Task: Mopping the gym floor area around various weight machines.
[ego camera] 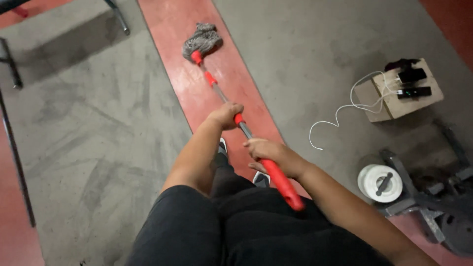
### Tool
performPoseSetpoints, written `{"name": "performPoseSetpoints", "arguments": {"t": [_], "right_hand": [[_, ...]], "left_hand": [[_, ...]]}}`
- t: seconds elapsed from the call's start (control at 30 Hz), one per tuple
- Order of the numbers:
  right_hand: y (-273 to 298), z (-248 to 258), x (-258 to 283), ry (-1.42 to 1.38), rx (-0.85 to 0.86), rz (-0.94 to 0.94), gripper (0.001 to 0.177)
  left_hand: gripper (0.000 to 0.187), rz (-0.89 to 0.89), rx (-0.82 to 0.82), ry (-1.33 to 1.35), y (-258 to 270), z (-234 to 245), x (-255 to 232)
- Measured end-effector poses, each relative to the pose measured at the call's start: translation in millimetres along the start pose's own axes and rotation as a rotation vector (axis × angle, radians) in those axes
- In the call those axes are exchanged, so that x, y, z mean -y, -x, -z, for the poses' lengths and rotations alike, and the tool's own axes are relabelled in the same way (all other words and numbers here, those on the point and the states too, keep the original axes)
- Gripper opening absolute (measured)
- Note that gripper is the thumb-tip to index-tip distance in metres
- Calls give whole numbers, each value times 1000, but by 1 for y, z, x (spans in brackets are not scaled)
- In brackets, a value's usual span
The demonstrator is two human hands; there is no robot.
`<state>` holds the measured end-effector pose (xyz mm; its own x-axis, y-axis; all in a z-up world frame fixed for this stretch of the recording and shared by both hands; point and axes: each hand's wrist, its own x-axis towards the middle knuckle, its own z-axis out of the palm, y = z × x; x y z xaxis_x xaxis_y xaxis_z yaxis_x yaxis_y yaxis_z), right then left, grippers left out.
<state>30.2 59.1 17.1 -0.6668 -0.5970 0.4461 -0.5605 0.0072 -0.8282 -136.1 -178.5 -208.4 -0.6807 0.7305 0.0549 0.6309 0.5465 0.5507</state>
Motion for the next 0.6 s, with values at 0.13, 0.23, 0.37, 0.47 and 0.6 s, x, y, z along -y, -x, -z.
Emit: {"name": "performPoseSetpoints", "arguments": {"t": [0.13, 0.23, 0.37, 0.47, 0.6], "right_hand": [[21, 0, 25, -1, -23, -22, 24], [33, 18, 56, 48, 34, -83, 25], [34, 49, 115, 144, 60, 42, 25], [37, 80, 158, 164, 205, -72, 23], [63, 106, 165, 343, 343, -188, 21]], "left_hand": [[31, 91, -38, 13, 35, -14, -35], [32, 131, -77, 50, 43, -3, -90], [32, 154, -63, 77, 41, 34, -193], [29, 171, 35, 41, 28, 37, -233], [34, 20, -42, 154, 23, 22, -239]]}}
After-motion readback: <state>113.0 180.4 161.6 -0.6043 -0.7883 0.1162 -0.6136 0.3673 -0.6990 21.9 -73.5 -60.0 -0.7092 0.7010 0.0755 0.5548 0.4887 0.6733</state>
